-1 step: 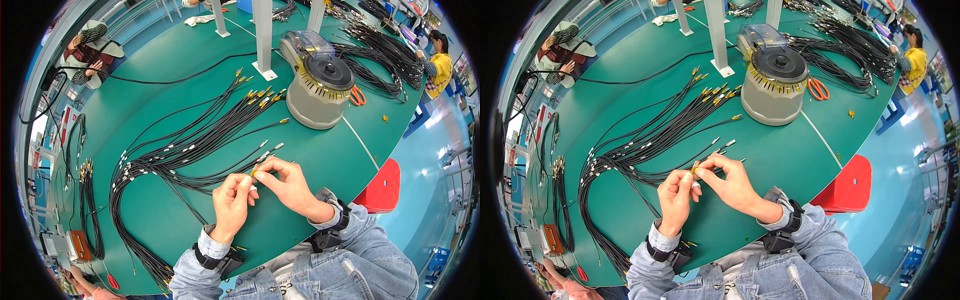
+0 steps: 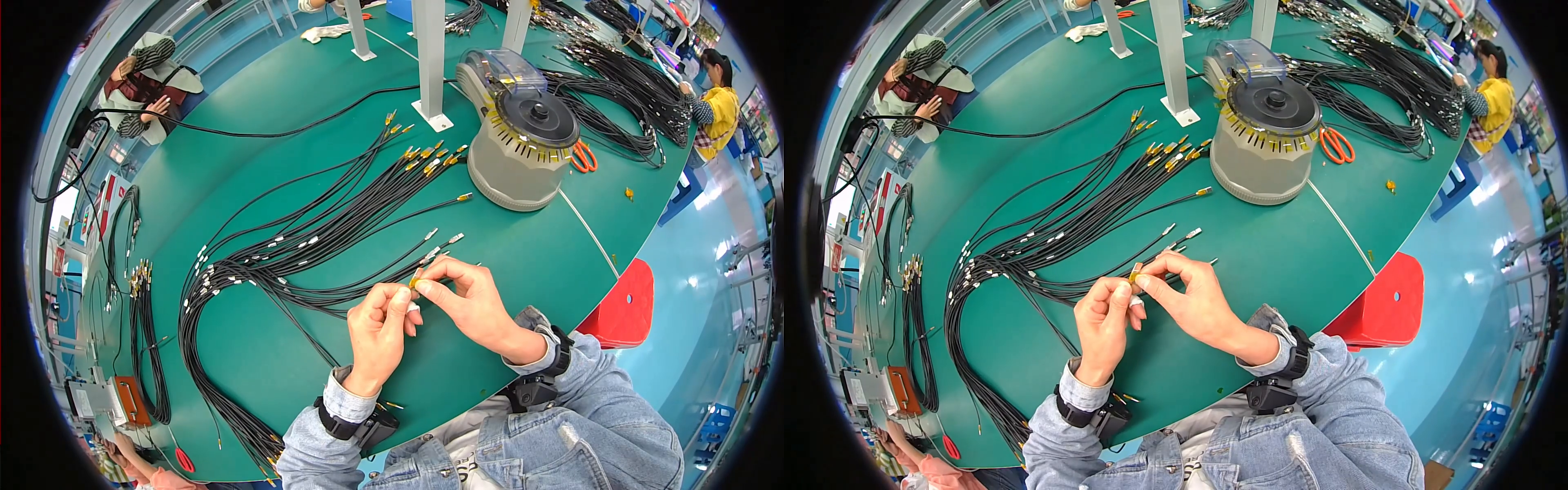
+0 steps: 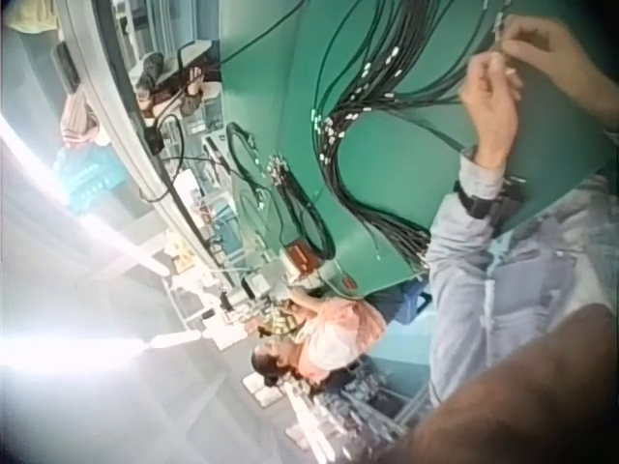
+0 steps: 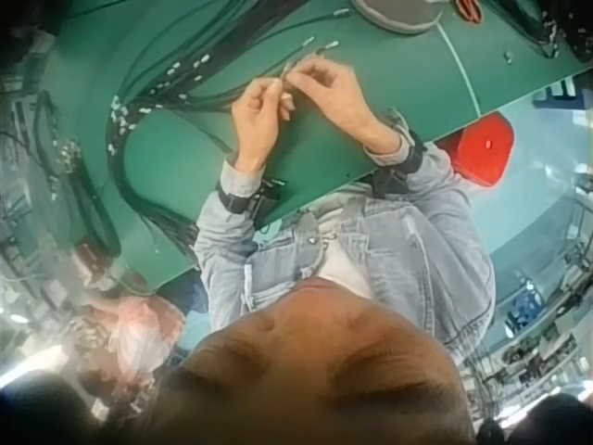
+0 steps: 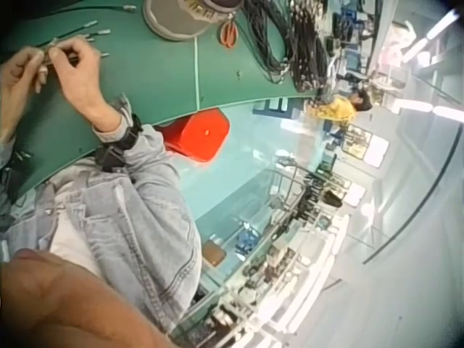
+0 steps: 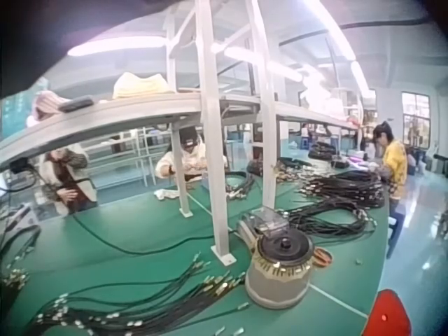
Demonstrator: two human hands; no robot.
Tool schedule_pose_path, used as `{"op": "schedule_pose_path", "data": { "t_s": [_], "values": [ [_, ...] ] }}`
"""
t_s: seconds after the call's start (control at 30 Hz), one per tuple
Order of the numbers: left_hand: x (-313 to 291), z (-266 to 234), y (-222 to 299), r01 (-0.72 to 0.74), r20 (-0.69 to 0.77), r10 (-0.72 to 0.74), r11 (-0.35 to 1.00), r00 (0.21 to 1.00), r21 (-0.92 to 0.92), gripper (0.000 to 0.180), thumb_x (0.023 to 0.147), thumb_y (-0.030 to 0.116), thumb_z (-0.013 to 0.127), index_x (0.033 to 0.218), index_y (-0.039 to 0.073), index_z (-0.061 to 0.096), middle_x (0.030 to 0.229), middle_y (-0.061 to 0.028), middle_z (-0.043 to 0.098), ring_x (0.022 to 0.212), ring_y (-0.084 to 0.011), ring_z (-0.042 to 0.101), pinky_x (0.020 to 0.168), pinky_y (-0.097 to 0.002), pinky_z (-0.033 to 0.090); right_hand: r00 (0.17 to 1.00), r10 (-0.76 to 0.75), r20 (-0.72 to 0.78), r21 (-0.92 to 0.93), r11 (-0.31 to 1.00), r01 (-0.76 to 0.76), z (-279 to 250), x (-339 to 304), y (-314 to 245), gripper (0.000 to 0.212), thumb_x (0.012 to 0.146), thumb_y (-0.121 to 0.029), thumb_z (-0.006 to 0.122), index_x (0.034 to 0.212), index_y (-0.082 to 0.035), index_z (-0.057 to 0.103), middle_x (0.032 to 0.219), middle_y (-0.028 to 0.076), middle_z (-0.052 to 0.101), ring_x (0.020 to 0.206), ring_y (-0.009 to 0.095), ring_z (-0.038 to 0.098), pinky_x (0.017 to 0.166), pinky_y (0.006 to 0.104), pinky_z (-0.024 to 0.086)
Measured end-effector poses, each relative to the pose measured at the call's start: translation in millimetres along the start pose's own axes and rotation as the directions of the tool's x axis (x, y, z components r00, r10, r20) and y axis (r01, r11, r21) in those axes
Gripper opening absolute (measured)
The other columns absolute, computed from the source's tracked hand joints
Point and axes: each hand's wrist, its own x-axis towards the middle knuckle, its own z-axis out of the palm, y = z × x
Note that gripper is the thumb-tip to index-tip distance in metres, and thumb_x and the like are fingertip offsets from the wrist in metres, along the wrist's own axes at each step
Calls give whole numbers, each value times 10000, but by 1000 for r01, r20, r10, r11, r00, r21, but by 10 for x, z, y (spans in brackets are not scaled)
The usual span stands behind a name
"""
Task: The person organizes a bundle of wires by hand, then picks up a dispenser and places it on the table. They then take a component from the dispenser and apply it to the end of a wire.
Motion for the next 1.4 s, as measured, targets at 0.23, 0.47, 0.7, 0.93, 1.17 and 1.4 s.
{"op": "schedule_pose_path", "data": {
  "t_s": [0.23, 0.47, 0.7, 0.93, 1.17, 1.4],
  "values": [
    [10, -27, -11, 16, 43, -14, 998, 999, -58, 182, 961, 138, 512, 879, -10, 578, 644, -35, 592, 495, -55, 506, 445, -190, 394, 999, 50, 16, 89, 995, -51, 18, -2, -3, 108, 890, -74, 603, 899, 29, 632, 903, 63, 615, 865, 125, 559, 808, 273, 449],
    [7, -32, 44, 46, 52, -44, 999, 998, -27, 226, 978, 181, 478, 904, -7, 578, 638, -42, 573, 488, -70, 485, 453, -188, 388, 1000, -18, 3, 53, 998, 18, 32, -9, 21, 105, 898, -62, 590, 910, 35, 631, 887, 61, 608, 857, 127, 569, 797, 268, 460],
    [30, -63, 48, 119, 86, -108, 984, 990, -136, 235, 980, 188, 473, 895, -2, 583, 630, -40, 577, 462, -61, 469, 420, -183, 370, 999, 53, 7, 198, 979, -54, 61, -5, 21, 99, 897, -46, 587, 918, 39, 631, 895, 65, 610, 849, 126, 572, 786, 263, 466],
    [38, -69, 73, 127, 108, -115, 986, 988, -112, 245, 983, 199, 464, 903, 0, 583, 618, -43, 572, 444, -63, 458, 407, -183, 364, 999, 48, 0, 219, 974, -47, 80, -8, 32, 101, 896, -47, 591, 928, 37, 635, 902, 66, 614, 845, 127, 574, 777, 260, 468],
    [29, -30, 36, 75, 43, -72, 994, 996, -74, 210, 977, 181, 484, 885, 11, 564, 616, -31, 566, 445, -48, 449, 407, -175, 351, 997, 53, -50, 125, 991, -47, 92, -5, 25, 109, 890, -67, 609, 920, 33, 641, 918, 58, 620, 841, 113, 566, 776, 254, 458],
    [31, 22, 9, 35, -47, -36, 999, 998, -14, 160, 963, 147, 510, 869, 21, 536, 627, -26, 567, 449, -38, 443, 410, -168, 336, 990, 136, -35, 42, 990, -135, 55, -40, -50, 122, 892, -101, 618, 924, 13, 645, 889, 33, 632, 829, 90, 558, 776, 245, 447]
  ]
}}
